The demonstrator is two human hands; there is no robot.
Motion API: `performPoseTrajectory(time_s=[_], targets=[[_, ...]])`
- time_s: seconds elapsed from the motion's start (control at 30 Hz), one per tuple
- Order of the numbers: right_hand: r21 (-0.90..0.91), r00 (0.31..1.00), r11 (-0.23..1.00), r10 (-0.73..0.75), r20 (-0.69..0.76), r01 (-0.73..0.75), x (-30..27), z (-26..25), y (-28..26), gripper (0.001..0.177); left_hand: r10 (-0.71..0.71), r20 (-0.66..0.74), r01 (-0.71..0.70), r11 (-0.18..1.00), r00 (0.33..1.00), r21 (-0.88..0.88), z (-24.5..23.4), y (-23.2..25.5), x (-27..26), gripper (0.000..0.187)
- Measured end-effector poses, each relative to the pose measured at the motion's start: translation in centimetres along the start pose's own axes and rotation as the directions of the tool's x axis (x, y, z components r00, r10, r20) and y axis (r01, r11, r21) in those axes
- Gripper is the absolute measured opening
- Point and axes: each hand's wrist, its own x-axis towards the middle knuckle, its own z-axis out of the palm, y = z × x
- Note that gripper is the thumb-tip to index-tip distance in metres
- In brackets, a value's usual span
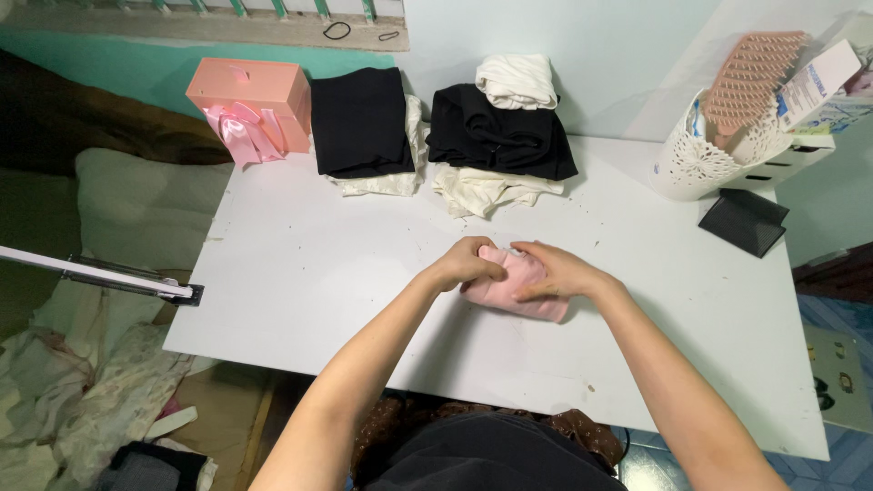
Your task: The person folds several garments on a white table, including a white top, a white skirt, a black pleated skirt, and a pink short-sleeved top. Each item is smoothed, folded into a compact rectangle, and stacked on the table.
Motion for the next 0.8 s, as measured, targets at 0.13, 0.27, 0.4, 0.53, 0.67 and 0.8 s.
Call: performPoseTrajectory(time_s=[0.13,0.27,0.4,0.53,0.67,0.8], targets=[[0.128,0.964,0.987,0.064,0.257,-0.1,0.2,-1.1,-3.6,0.109,0.181,0.181,-0.22,0.949,0.967,0.227,-1.8,5.3,-2.8,0.038],[0.109,0.952,0.968,-0.243,0.186,0.226,0.7,-2.1,-7.5,0.112,0.241,0.372,-0.357,0.89,0.896,0.284,-4.3,9.7,-4.4,0.036],[-0.057,0.941,0.939,-0.339,0.013,0.339,1.0,-2.8,-9.8,0.092,0.273,0.304,-0.388,0.814,0.913,0.432,-7.8,12.3,-4.5,0.031],[0.083,0.998,0.996,-0.018,-0.064,0.023,2.7,-3.5,-9.5,0.059,0.469,-0.046,-0.454,0.873,0.882,0.177,-9.9,12.5,-2.6,0.06],[0.218,0.917,0.965,-0.045,-0.396,0.142,5.3,-3.7,-7.5,0.044,0.338,-0.435,-0.35,0.935,0.835,0.057,-8.5,10.9,-0.2,0.091],[0.321,0.75,0.871,-0.078,-0.657,0.372,8.2,-3.2,-6.4,0.038,0.156,-0.3,-0.249,0.92,0.941,-0.303,-5.5,8.4,-0.7,0.095]])
